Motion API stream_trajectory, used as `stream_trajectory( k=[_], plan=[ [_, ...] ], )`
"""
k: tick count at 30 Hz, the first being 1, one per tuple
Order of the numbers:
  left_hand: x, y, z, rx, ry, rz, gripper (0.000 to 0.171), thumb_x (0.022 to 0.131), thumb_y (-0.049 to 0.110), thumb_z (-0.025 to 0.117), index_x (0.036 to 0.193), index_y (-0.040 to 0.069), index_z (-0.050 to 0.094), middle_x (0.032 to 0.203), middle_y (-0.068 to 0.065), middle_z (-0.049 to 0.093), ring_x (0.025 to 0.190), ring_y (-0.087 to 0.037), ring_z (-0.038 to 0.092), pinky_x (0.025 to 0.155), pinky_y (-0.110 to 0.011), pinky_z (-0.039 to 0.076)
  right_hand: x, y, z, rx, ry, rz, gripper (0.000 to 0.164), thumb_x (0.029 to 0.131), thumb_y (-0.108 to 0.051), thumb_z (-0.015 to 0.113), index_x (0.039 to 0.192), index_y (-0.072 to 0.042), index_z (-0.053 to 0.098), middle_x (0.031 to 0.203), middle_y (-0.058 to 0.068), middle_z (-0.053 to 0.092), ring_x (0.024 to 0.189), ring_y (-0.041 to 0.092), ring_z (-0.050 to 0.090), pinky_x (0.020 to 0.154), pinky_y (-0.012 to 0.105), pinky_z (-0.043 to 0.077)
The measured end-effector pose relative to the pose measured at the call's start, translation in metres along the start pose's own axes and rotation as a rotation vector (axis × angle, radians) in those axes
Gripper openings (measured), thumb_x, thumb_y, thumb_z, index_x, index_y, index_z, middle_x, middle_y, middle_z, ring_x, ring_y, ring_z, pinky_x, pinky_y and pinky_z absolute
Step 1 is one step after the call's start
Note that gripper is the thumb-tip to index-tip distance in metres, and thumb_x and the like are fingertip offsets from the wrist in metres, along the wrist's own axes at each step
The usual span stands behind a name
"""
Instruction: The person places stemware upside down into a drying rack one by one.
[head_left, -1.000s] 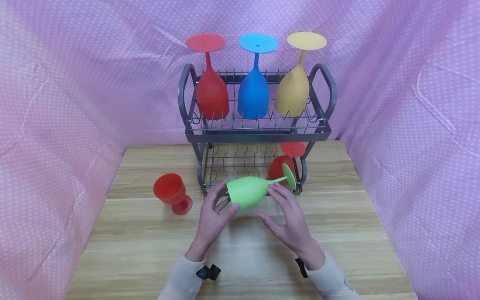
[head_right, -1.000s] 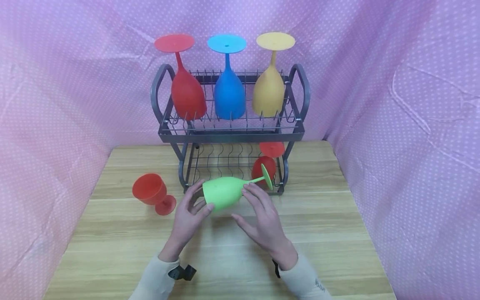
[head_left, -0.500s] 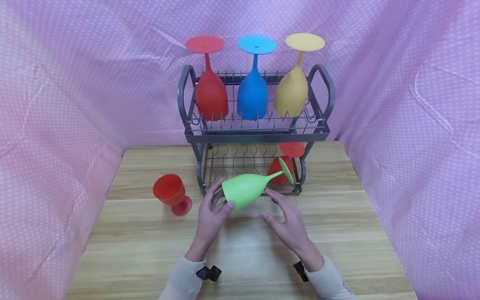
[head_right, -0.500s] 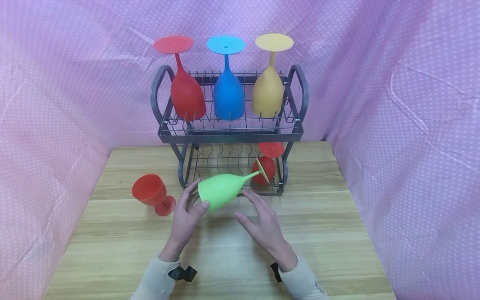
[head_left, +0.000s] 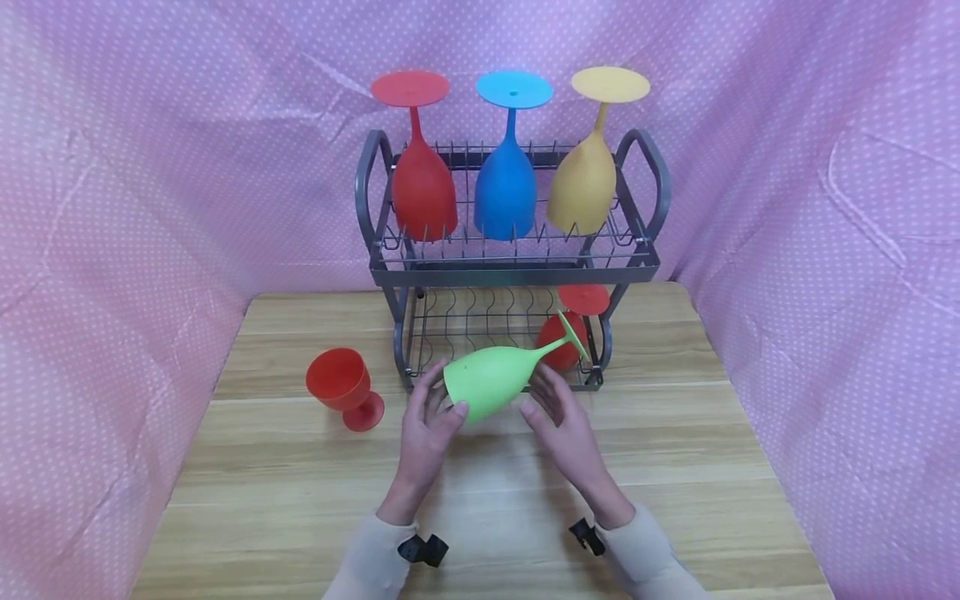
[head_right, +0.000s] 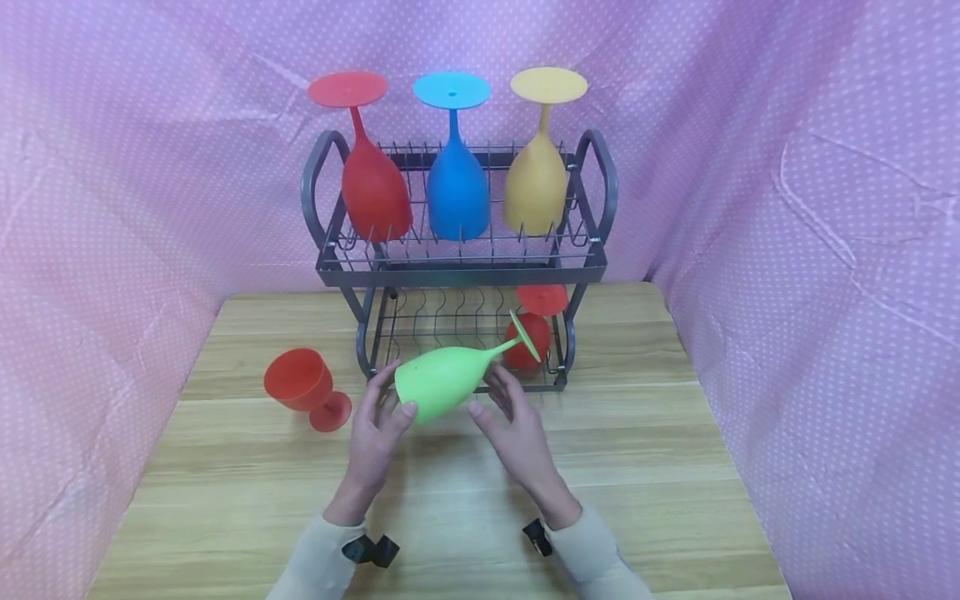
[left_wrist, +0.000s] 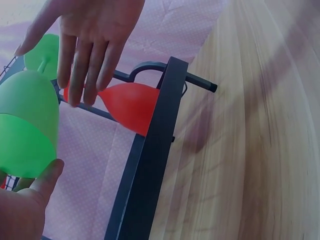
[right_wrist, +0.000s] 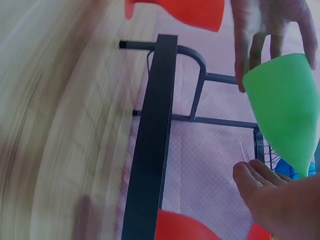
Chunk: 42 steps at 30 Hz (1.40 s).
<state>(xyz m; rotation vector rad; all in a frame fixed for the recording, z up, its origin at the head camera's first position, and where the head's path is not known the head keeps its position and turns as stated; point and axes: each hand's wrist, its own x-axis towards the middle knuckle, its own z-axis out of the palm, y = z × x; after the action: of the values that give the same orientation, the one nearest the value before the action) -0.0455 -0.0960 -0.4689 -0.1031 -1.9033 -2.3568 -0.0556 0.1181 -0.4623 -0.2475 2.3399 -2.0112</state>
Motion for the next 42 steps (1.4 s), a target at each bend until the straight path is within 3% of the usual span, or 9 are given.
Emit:
stream_trajectory(
  k=[13,20,25,28,34,42],
  plan=[
    [-0.001,-0.006,0.006,-0.022,-0.008,-0.031,0.071,0.091,0.012,0.069,0.155,0.010,0.039,0.156,-0.014,0.039,0.143,-0.037,0.043,0.101,-0.038,0.054,0.012,-0.009,0.013,0.219,0.046,0.116,0.060,0.102,-0.022,0.064,0.153,0.000,0.041,0.151,0.021,0.051,0.139,0.032,0.052,0.107,0.034,0.048],
    [0.000,-0.009,0.004,-0.026,-0.021,-0.021,0.073,0.091,0.011,0.068,0.156,0.006,0.035,0.158,-0.014,0.035,0.146,-0.036,0.040,0.105,-0.037,0.051,0.016,-0.006,0.017,0.221,0.056,0.113,0.063,0.099,-0.021,0.070,0.152,-0.001,0.042,0.150,0.020,0.051,0.139,0.031,0.052,0.106,0.031,0.048],
    [0.000,-0.012,0.000,0.017,-0.055,-0.008,0.074,0.096,0.013,0.065,0.161,0.011,0.030,0.165,-0.010,0.031,0.153,-0.033,0.031,0.115,-0.034,0.038,0.020,-0.005,0.016,0.212,0.062,0.082,0.063,0.098,-0.021,0.072,0.150,-0.001,0.043,0.149,0.019,0.052,0.139,0.031,0.051,0.107,0.030,0.048],
    [0.001,-0.015,-0.004,0.116,-0.066,0.015,0.072,0.099,0.018,0.061,0.163,0.015,0.027,0.168,-0.005,0.029,0.155,-0.029,0.027,0.120,-0.037,0.031,0.024,-0.005,0.015,0.198,0.079,0.051,0.063,0.097,-0.019,0.073,0.150,-0.002,0.044,0.149,0.018,0.052,0.140,0.030,0.051,0.108,0.030,0.047],
    [0.001,-0.018,-0.012,0.455,-0.027,0.102,0.069,0.100,0.033,0.055,0.162,0.011,0.034,0.167,-0.007,0.034,0.155,-0.026,0.028,0.121,-0.059,0.026,0.034,-0.004,0.010,0.156,0.112,-0.009,0.062,0.097,-0.019,0.074,0.149,-0.003,0.046,0.148,0.014,0.052,0.141,0.027,0.049,0.112,0.031,0.043],
    [-0.001,-0.025,-0.022,0.663,-0.066,0.190,0.068,0.101,0.036,0.054,0.162,0.014,0.034,0.169,0.000,0.028,0.156,-0.036,0.023,0.119,-0.066,0.025,0.046,-0.005,0.005,0.097,0.135,-0.065,0.065,0.095,-0.025,0.077,0.151,-0.010,0.047,0.146,0.008,0.054,0.138,0.024,0.051,0.113,0.038,0.044]
  ],
)
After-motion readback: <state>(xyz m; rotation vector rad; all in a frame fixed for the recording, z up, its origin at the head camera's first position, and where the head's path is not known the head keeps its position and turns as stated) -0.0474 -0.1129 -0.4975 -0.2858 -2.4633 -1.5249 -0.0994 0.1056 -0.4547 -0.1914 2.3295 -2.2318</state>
